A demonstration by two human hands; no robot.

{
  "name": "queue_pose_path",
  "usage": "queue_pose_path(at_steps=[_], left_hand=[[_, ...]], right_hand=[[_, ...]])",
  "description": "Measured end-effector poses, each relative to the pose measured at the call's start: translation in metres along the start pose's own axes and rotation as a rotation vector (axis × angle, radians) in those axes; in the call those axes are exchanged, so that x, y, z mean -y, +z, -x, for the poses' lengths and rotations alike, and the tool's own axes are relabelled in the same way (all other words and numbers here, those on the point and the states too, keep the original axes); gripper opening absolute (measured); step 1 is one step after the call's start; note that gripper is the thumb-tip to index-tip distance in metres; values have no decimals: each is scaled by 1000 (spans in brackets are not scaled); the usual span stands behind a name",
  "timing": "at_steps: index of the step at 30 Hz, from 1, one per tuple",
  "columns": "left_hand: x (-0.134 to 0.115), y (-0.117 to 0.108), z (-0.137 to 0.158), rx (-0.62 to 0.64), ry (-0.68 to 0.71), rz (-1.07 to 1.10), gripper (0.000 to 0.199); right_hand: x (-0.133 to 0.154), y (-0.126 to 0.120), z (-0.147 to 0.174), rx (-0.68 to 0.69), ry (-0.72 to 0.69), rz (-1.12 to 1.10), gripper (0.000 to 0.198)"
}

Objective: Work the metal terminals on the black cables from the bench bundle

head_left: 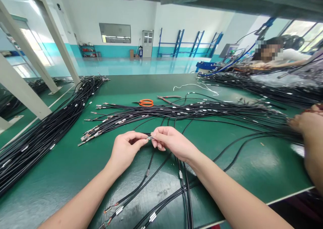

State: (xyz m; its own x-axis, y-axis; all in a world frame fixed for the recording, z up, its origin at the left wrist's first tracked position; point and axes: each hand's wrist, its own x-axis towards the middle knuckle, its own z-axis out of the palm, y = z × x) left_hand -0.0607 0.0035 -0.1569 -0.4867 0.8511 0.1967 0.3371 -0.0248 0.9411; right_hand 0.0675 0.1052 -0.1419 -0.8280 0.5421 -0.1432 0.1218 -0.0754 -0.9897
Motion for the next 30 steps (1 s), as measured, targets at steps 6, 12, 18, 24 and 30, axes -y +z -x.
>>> queue_pose_path(at_steps=[6,12,18,24,30], left_hand=[[1,2,-2,2,-62,29,6],[2,-1,-1,-14,46,-22,4],[2,-6,-2,-38,97,-97,5],[3,-8,-2,-38,77,-90,5],[2,-8,-1,-37,58,-82,5]], right_hand=[[-1,-1,-1,1,-21,14,25],[-1,-1,-1,-11,-44,30,24],[0,-2,-1,-47,-80,33,24],[2,-1,0,-52,-118,76,25],[7,1,4,-102,-209,235,24]])
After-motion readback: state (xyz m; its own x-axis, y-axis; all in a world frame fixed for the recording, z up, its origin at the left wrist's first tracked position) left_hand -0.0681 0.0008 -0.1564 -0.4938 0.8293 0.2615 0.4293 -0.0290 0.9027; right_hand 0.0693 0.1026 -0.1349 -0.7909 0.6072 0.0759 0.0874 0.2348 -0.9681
